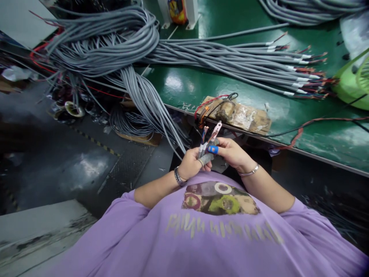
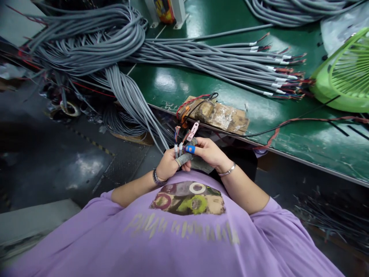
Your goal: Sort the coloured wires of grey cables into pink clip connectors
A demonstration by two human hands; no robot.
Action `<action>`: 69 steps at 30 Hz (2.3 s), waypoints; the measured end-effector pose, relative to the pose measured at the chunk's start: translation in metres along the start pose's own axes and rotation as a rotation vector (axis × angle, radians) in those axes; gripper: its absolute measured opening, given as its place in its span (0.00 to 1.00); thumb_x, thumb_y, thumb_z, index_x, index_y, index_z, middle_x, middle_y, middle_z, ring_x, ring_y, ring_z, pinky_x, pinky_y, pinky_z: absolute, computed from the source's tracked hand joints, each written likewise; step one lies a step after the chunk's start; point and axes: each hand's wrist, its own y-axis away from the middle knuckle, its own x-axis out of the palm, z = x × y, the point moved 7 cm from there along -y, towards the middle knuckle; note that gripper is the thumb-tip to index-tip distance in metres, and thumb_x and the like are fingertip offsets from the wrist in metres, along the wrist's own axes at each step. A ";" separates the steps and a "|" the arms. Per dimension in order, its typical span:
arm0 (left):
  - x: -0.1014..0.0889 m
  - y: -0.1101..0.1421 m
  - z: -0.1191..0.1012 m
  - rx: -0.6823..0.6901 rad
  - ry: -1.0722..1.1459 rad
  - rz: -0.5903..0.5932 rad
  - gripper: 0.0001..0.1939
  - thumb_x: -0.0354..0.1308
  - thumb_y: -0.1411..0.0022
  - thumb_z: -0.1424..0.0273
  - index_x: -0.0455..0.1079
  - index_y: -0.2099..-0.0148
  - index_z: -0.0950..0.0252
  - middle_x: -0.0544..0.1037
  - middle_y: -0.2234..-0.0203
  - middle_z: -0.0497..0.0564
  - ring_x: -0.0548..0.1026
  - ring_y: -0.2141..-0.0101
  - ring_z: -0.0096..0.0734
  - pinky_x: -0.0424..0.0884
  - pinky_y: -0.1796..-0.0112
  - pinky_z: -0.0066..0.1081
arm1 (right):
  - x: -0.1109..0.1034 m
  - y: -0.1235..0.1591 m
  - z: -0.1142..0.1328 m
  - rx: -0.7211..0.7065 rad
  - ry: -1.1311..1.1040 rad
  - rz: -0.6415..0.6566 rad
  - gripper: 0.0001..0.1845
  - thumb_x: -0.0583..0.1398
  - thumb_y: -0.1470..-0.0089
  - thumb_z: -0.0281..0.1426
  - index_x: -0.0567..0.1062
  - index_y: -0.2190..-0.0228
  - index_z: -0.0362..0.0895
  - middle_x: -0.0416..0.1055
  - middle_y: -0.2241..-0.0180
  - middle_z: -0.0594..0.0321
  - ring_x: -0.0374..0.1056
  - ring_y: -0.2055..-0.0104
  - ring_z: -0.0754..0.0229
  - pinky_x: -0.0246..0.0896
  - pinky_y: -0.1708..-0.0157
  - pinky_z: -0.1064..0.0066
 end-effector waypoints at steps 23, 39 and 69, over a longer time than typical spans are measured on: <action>-0.005 0.001 -0.009 0.025 0.319 -0.145 0.22 0.70 0.55 0.54 0.70 0.75 0.68 0.74 0.85 0.47 0.70 0.87 0.24 0.67 0.84 0.23 | -0.019 -0.010 -0.003 0.076 -0.298 -0.272 0.31 0.63 0.57 0.60 0.74 0.73 0.43 0.71 0.76 0.64 0.63 0.77 0.67 0.66 0.76 0.74; 0.004 -0.009 -0.010 -0.039 0.308 -0.181 0.19 0.69 0.54 0.57 0.69 0.73 0.68 0.73 0.86 0.46 0.69 0.88 0.24 0.64 0.86 0.23 | -0.011 -0.019 -0.001 -0.033 -0.376 -0.295 0.21 0.70 0.57 0.50 0.79 0.71 0.46 0.77 0.71 0.65 0.70 0.68 0.63 0.63 0.66 0.70; -0.010 -0.008 -0.019 0.196 0.242 -0.362 0.21 0.69 0.51 0.54 0.68 0.70 0.65 0.73 0.84 0.43 0.69 0.87 0.20 0.66 0.84 0.21 | -0.002 -0.025 -0.006 -0.073 -0.357 -0.250 0.31 0.64 0.59 0.62 0.76 0.72 0.45 0.74 0.73 0.64 0.63 0.77 0.67 0.63 0.75 0.72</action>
